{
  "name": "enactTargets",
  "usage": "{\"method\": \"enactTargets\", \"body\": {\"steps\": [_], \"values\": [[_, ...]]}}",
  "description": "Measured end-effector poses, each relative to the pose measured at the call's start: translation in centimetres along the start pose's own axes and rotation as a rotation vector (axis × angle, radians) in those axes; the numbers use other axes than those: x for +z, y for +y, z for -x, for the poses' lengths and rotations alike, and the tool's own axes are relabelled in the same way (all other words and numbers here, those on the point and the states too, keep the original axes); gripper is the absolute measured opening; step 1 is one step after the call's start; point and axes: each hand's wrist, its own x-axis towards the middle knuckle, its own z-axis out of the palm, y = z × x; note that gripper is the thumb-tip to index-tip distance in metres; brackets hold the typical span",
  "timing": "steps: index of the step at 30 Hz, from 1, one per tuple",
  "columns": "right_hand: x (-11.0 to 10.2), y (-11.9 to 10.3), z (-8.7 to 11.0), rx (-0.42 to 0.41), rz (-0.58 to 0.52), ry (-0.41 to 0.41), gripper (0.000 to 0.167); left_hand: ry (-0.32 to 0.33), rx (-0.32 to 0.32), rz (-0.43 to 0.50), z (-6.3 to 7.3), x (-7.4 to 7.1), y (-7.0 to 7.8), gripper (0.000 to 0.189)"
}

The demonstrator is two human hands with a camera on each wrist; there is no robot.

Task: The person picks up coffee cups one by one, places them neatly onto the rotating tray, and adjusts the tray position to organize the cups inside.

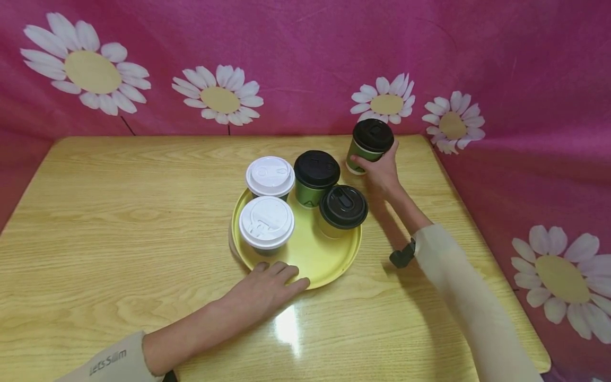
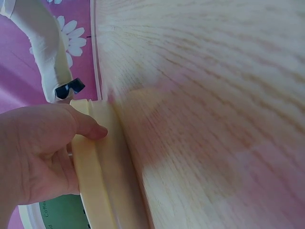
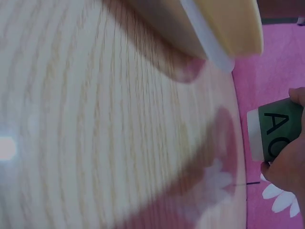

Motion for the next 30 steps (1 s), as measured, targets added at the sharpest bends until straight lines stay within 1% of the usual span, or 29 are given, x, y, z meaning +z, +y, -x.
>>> {"method": "enactTargets", "body": {"steps": [12,18,24,30], "values": [[-0.5,-1.7,1.6,-0.035,-0.055,-0.017,0.095,-0.002,-0.001,0.014,0.0,-0.1,0.0,0.032],[-0.9,-2.8,2.2,-0.046,-0.024,-0.016,0.094,-0.005,0.000,0.010,0.1,-0.2,0.0,0.032],[-1.3,-4.0,2.7,-0.060,-0.025,-0.015,0.092,0.005,0.000,0.007,0.1,-0.2,0.0,0.031],[-1.9,-5.1,3.3,-0.057,-0.031,-0.018,0.095,0.014,0.004,0.007,0.1,-0.1,0.0,0.031]]}}
